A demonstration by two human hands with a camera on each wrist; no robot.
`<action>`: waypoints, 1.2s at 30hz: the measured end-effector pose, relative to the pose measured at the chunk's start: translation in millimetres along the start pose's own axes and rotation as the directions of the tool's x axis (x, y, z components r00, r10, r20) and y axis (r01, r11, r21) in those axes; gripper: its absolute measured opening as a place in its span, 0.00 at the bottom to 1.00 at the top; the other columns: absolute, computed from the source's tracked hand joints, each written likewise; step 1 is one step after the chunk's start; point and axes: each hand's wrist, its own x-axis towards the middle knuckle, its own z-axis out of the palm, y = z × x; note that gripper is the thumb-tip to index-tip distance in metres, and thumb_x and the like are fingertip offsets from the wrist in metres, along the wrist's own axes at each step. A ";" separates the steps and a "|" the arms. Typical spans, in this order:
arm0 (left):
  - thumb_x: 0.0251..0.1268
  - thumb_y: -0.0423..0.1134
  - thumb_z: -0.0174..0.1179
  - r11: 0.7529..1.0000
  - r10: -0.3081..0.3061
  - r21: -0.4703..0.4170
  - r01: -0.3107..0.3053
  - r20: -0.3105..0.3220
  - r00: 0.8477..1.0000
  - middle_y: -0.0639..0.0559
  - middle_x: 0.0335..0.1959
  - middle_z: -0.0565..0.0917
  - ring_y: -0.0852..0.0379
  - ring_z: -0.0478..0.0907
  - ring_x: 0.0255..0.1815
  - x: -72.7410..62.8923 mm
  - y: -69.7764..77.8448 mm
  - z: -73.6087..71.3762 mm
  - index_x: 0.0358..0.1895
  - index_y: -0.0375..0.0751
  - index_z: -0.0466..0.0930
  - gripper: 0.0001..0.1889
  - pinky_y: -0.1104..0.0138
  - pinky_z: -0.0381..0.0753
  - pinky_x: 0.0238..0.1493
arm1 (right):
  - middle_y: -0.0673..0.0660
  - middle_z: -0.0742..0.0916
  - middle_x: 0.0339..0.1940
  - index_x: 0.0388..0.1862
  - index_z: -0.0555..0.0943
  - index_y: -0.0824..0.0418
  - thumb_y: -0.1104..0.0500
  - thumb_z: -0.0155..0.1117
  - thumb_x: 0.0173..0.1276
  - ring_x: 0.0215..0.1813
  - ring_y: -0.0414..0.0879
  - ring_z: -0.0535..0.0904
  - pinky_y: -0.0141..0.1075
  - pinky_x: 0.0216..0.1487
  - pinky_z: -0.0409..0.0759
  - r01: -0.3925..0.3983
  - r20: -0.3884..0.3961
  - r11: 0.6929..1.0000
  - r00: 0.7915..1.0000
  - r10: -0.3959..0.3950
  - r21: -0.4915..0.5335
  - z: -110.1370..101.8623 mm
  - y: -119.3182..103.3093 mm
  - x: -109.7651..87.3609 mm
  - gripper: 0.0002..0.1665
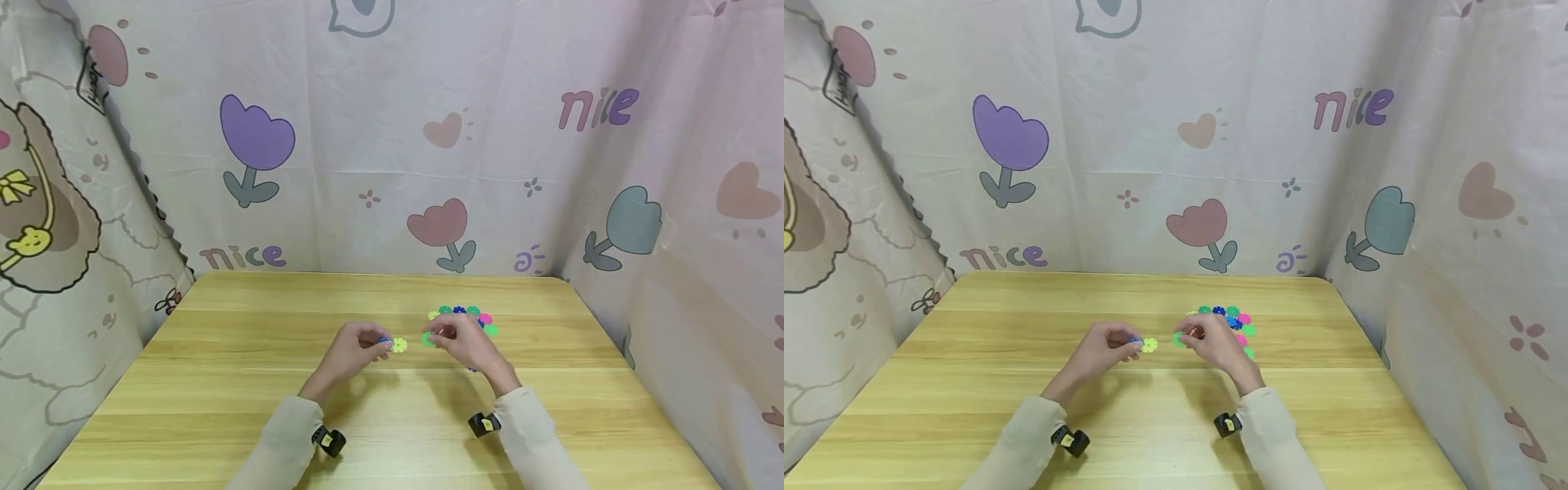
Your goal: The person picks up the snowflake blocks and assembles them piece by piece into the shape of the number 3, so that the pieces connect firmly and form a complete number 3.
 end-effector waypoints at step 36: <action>0.68 0.31 0.68 0.999 0.031 -0.032 -0.031 0.014 0.999 0.34 0.36 0.89 0.46 0.88 0.33 1.2 -1.0 5.0 0.42 0.34 0.88 0.04 0.49 0.89 0.38 | 0.53 0.90 0.31 0.35 0.91 0.59 0.69 0.75 0.63 0.30 0.35 0.80 0.27 0.35 0.84 0.136 -0.036 0.990 0.990 -0.137 -0.036 20.3 -16.3 0.9 0.06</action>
